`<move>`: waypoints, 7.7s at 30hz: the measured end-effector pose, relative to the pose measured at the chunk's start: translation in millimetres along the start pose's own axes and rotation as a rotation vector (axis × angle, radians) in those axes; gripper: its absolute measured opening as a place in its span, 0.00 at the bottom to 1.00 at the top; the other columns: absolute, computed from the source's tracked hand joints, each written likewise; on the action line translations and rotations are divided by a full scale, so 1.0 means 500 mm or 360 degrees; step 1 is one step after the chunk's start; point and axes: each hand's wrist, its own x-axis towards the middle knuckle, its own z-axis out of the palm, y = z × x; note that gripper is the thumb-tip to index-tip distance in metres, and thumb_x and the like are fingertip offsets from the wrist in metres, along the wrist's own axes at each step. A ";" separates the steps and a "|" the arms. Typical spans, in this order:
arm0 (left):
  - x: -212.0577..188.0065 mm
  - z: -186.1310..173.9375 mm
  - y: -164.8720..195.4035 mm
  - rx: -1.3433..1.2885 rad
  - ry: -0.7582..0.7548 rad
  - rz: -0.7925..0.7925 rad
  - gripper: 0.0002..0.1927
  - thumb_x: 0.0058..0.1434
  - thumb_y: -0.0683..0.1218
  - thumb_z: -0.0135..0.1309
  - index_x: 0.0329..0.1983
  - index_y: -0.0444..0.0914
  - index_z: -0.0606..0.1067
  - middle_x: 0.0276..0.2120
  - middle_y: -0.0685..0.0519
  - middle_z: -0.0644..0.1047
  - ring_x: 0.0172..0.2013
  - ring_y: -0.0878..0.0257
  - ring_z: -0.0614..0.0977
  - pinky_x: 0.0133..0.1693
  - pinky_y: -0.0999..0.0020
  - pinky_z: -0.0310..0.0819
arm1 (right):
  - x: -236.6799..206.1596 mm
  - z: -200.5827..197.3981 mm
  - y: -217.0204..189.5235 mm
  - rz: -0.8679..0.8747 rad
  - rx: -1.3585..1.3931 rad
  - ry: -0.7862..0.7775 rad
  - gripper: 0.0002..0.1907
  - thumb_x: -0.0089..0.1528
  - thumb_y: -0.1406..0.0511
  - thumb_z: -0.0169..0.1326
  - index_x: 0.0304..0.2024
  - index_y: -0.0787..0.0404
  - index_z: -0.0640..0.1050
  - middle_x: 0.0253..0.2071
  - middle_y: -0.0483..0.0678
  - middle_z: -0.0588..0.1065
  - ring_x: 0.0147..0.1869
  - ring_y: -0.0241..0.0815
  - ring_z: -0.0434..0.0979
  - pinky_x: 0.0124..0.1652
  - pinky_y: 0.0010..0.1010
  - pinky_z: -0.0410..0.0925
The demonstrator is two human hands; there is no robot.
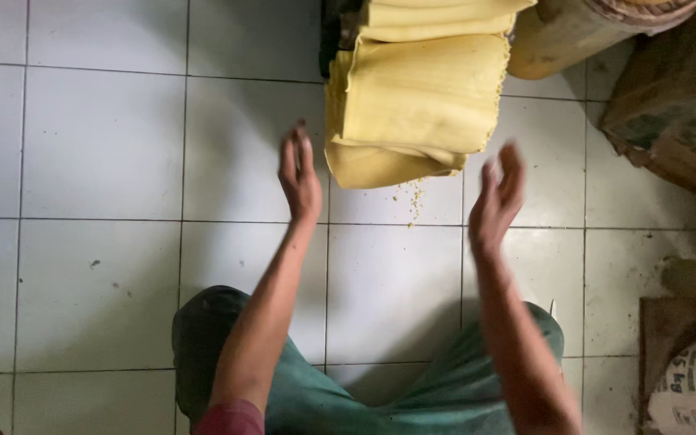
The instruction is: The person sits on the floor and folds and stacks long yellow dough sheets coming from a roller machine, gathering the folded sheets into a pile on their lap and the floor. They then reach to the machine and adjust or feed material into it before returning to folding the sheet stack.
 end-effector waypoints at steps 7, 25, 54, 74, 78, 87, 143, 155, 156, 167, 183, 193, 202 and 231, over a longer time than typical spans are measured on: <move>0.236 0.182 0.214 0.0093 -0.0505 0.0187 0.32 0.67 0.59 0.57 0.67 0.35 0.67 0.64 0.47 0.72 0.65 0.60 0.70 0.63 0.65 0.63 | 0.343 0.095 -0.089 0.0212 0.0427 -0.0331 0.28 0.66 0.52 0.61 0.59 0.64 0.73 0.52 0.46 0.77 0.55 0.35 0.76 0.54 0.30 0.70; 0.159 0.283 0.315 -0.0293 -0.0170 0.0107 0.34 0.54 0.61 0.70 0.51 0.32 0.74 0.46 0.45 0.79 0.46 0.59 0.79 0.51 0.61 0.75 | 0.343 0.159 -0.157 -0.0167 0.0598 0.0330 0.20 0.61 0.64 0.72 0.32 0.61 0.70 0.28 0.41 0.67 0.32 0.34 0.60 0.33 0.29 0.57; 0.246 0.050 -0.097 -0.0451 -0.0376 -0.0941 0.27 0.70 0.56 0.47 0.66 0.39 0.71 0.60 0.51 0.77 0.57 0.59 0.76 0.60 0.57 0.67 | 0.200 0.021 0.176 0.0909 0.0677 -0.0428 0.34 0.73 0.47 0.39 0.72 0.64 0.62 0.69 0.49 0.70 0.73 0.43 0.69 0.70 0.39 0.62; 0.056 0.116 -0.194 -0.0711 -0.0124 -0.1164 0.37 0.62 0.67 0.45 0.68 0.42 0.66 0.60 0.47 0.74 0.57 0.51 0.75 0.56 0.51 0.68 | 0.250 0.072 0.349 0.0947 0.1006 -0.0766 0.31 0.65 0.49 0.51 0.62 0.62 0.74 0.57 0.52 0.78 0.59 0.46 0.78 0.60 0.38 0.70; -0.130 0.109 -0.141 -0.0776 0.0300 -0.1119 0.39 0.60 0.69 0.45 0.69 0.42 0.65 0.60 0.46 0.73 0.57 0.50 0.75 0.56 0.50 0.68 | 0.220 0.065 0.305 0.0979 0.0998 -0.0798 0.30 0.64 0.49 0.53 0.60 0.62 0.76 0.54 0.52 0.79 0.57 0.46 0.80 0.58 0.37 0.72; -0.592 0.056 0.024 -0.0787 0.1057 -0.1460 0.44 0.57 0.73 0.44 0.69 0.44 0.62 0.59 0.44 0.72 0.57 0.47 0.74 0.54 0.47 0.69 | 0.081 0.118 0.215 0.1169 0.0304 -0.2315 0.29 0.61 0.48 0.57 0.55 0.61 0.81 0.49 0.53 0.83 0.51 0.46 0.84 0.55 0.36 0.75; 0.144 0.040 -0.213 0.0759 -0.1947 -0.0150 0.32 0.76 0.59 0.37 0.79 0.41 0.57 0.79 0.50 0.54 0.78 0.53 0.51 0.74 0.44 0.33 | 0.071 0.187 0.293 0.0579 0.0246 -0.1495 0.26 0.70 0.55 0.55 0.56 0.72 0.81 0.50 0.60 0.83 0.54 0.54 0.82 0.60 0.46 0.73; -0.083 -0.157 -0.156 -0.0386 -0.1007 -0.1225 0.27 0.71 0.59 0.44 0.61 0.36 0.75 0.54 0.47 0.80 0.54 0.58 0.80 0.56 0.60 0.73 | -0.176 -0.104 0.169 0.1414 0.1510 -0.0464 0.32 0.68 0.49 0.49 0.61 0.70 0.74 0.56 0.54 0.79 0.58 0.46 0.79 0.61 0.41 0.70; -0.105 -0.150 -0.170 -0.0501 -0.0892 -0.1298 0.26 0.71 0.58 0.44 0.60 0.36 0.74 0.52 0.47 0.80 0.51 0.57 0.81 0.53 0.59 0.76 | -0.180 -0.106 0.168 0.1410 0.1542 -0.0463 0.33 0.68 0.48 0.49 0.61 0.69 0.74 0.56 0.54 0.79 0.58 0.46 0.79 0.61 0.40 0.70; -0.573 -0.159 -0.098 -0.0213 0.0384 -0.0834 0.26 0.74 0.58 0.43 0.63 0.35 0.70 0.53 0.47 0.77 0.52 0.57 0.79 0.54 0.58 0.75 | 0.067 0.100 0.148 0.1783 0.1259 -0.1327 0.40 0.63 0.41 0.49 0.60 0.67 0.74 0.57 0.52 0.78 0.59 0.43 0.77 0.59 0.37 0.69; -0.598 -0.280 -0.172 -0.0065 0.0467 -0.1055 0.23 0.73 0.54 0.45 0.57 0.32 0.76 0.49 0.46 0.78 0.49 0.54 0.77 0.51 0.60 0.70 | 0.266 0.158 0.091 0.0769 -0.0780 -0.2046 0.44 0.52 0.38 0.59 0.62 0.57 0.76 0.58 0.52 0.78 0.63 0.49 0.75 0.62 0.42 0.65; -0.411 -0.172 0.046 0.0600 0.0282 -0.0388 0.17 0.71 0.45 0.51 0.60 0.35 0.73 0.56 0.45 0.75 0.57 0.54 0.74 0.58 0.60 0.65 | 0.224 0.189 0.065 -0.0148 -0.0950 -0.1861 0.44 0.65 0.39 0.54 0.71 0.59 0.64 0.67 0.63 0.66 0.68 0.63 0.65 0.64 0.49 0.59; 0.005 0.163 0.389 -0.0719 -0.0484 -0.0411 0.41 0.67 0.67 0.48 0.69 0.32 0.61 0.54 0.40 0.78 0.49 0.54 0.82 0.47 0.61 0.79 | 0.184 0.184 -0.019 -0.0397 -0.1142 -0.1262 0.22 0.74 0.49 0.44 0.54 0.57 0.75 0.43 0.62 0.79 0.46 0.66 0.78 0.45 0.53 0.71; 0.206 0.270 0.441 0.1401 0.0278 0.1289 0.35 0.72 0.55 0.55 0.73 0.37 0.55 0.56 0.41 0.74 0.50 0.44 0.81 0.48 0.52 0.76 | -0.474 -0.726 0.131 0.1266 -0.1876 -0.0469 0.28 0.64 0.48 0.59 0.58 0.58 0.81 0.44 0.58 0.85 0.47 0.52 0.85 0.52 0.42 0.76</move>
